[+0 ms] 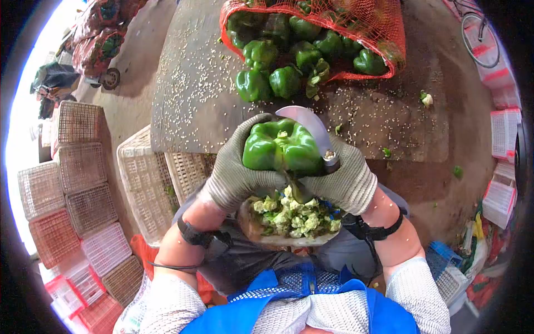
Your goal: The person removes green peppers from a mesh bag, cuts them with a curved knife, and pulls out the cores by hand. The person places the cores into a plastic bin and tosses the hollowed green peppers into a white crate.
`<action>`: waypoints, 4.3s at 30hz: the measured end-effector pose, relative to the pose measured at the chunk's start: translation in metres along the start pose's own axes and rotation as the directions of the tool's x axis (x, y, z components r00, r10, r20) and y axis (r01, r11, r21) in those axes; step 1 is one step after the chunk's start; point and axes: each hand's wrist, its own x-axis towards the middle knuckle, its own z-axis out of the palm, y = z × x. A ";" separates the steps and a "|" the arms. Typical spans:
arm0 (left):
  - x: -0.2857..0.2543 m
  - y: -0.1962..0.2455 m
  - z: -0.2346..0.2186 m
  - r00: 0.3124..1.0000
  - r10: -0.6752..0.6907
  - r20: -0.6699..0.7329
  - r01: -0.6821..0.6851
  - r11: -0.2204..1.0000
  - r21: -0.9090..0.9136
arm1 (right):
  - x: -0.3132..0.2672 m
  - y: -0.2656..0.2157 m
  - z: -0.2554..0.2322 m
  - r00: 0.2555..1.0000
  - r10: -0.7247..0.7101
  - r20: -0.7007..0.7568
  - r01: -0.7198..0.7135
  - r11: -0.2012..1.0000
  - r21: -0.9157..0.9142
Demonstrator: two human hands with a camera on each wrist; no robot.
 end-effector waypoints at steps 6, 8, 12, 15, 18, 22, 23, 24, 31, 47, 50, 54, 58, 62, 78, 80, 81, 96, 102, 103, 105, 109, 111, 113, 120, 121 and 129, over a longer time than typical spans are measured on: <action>0.004 -0.008 -0.011 0.981 -0.082 0.174 0.107 0.984 -0.141 | -0.010 -0.015 -0.015 0.982 0.180 0.058 -0.184 0.979 0.085; 0.000 -0.014 -0.010 0.961 -0.067 0.268 0.173 0.902 -0.395 | -0.017 -0.005 -0.018 0.990 0.120 0.075 -0.133 0.972 0.195; -0.020 -0.017 -0.010 0.967 -0.041 0.251 0.187 0.785 -0.590 | -0.023 -0.008 -0.027 0.963 0.156 0.221 -0.236 0.883 0.405; -0.014 -0.016 -0.015 0.983 0.134 0.123 -0.009 0.709 -0.705 | -0.027 0.006 -0.018 0.949 0.206 0.237 -0.314 0.627 0.713; -0.014 0.000 -0.031 0.953 0.304 0.016 -0.161 0.548 -0.821 | -0.021 0.027 -0.016 0.981 0.163 0.109 -0.177 0.499 0.848; -0.074 0.010 -0.051 0.940 0.334 0.063 -0.295 0.894 -0.337 | -0.014 0.019 -0.006 0.980 0.180 0.082 -0.160 0.480 0.863; -0.099 0.028 -0.033 0.921 0.314 0.230 -0.239 0.923 -0.303 | -0.011 0.010 0.006 0.981 0.162 0.108 -0.170 0.442 0.881; -0.113 0.032 -0.017 0.911 0.263 0.317 -0.118 0.903 -0.412 | -0.006 0.020 0.017 0.965 0.185 0.184 -0.244 0.392 0.887; -0.194 0.005 0.028 0.926 0.243 0.289 -0.075 0.868 -0.490 | 0.036 -0.079 0.169 0.917 0.161 0.364 -0.342 0.787 0.514; -0.101 0.016 -0.027 0.473 0.492 -0.731 -0.814 0.562 -0.148 | -0.003 -0.094 0.134 0.950 -0.215 0.227 -0.074 0.550 0.832; -0.091 0.023 -0.014 0.486 0.802 -0.347 -0.750 0.587 0.306 | -0.003 -0.096 0.093 0.989 -0.125 0.084 0.010 0.613 0.790; -0.098 0.034 -0.032 0.423 0.899 0.116 -0.597 0.179 0.782 | -0.017 -0.073 0.053 0.991 -0.091 0.095 -0.013 0.654 0.756; -0.073 0.061 -0.035 0.556 0.560 0.614 -0.721 -0.043 0.692 | -0.022 -0.024 0.042 0.972 0.034 0.234 -0.207 0.600 0.772; -0.051 0.038 -0.009 0.744 0.415 0.524 -0.619 0.134 0.774 | -0.019 0.001 0.036 0.969 0.140 0.205 -0.247 0.641 0.727; -0.004 -0.052 0.060 0.991 0.128 0.039 -0.122 0.742 0.660 | -0.002 0.029 -0.005 0.998 0.008 -0.064 0.012 0.952 0.305; 0.004 -0.085 0.053 0.997 0.075 -0.006 -0.070 0.963 0.261 | -0.001 0.035 -0.005 0.998 0.069 -0.015 -0.062 0.961 0.269; 0.005 -0.094 0.049 1.000 0.023 0.020 -0.027 0.981 0.190 | 0.000 0.038 -0.003 0.995 0.103 0.014 -0.103 0.962 0.252; 0.009 -0.007 -0.004 0.883 -0.300 0.360 0.154 0.912 0.381 | 0.001 0.022 0.008 0.954 0.203 0.223 -0.296 0.764 0.574; -0.008 -0.005 -0.022 0.935 -0.086 0.344 0.095 0.995 -0.009 | 0.005 0.044 -0.028 0.957 0.281 0.077 -0.270 0.758 0.594; -0.013 -0.004 -0.015 0.930 -0.122 0.347 0.061 0.981 0.183 | 0.000 0.040 -0.030 0.960 0.276 0.050 -0.242 0.727 0.643; -0.015 -0.017 -0.005 0.843 -0.347 0.412 0.172 0.899 0.404 | -0.012 0.031 -0.035 0.964 0.264 -0.003 -0.178 0.658 0.731; -0.024 -0.033 0.006 0.914 0.066 0.401 -0.283 0.812 0.511 | -0.025 0.028 -0.034 0.966 0.259 0.003 -0.152 0.557 0.816; -0.028 -0.015 0.003 0.841 0.469 0.271 -0.538 0.665 0.518 | -0.031 0.031 -0.030 0.965 0.261 0.015 -0.146 0.491 0.859; -0.040 0.013 0.018 0.704 0.568 0.426 -0.683 0.377 0.626 | -0.045 0.015 -0.025 0.974 0.212 0.076 -0.162 0.424 0.891; -0.086 0.027 0.049 0.398 0.721 0.567 -0.814 -0.008 0.581 | -0.082 -0.043 -0.001 0.995 0.044 0.086 -0.096 0.457 0.884; -0.097 0.033 0.049 0.361 0.750 0.554 -0.828 -0.016 0.560 | -0.090 -0.059 0.001 0.994 0.055 0.091 -0.106 0.468 0.877; -0.199 0.005 -0.032 0.295 0.940 0.173 -0.821 0.157 0.549 | -0.130 -0.057 0.018 0.990 0.008 0.138 -0.107 0.679 0.726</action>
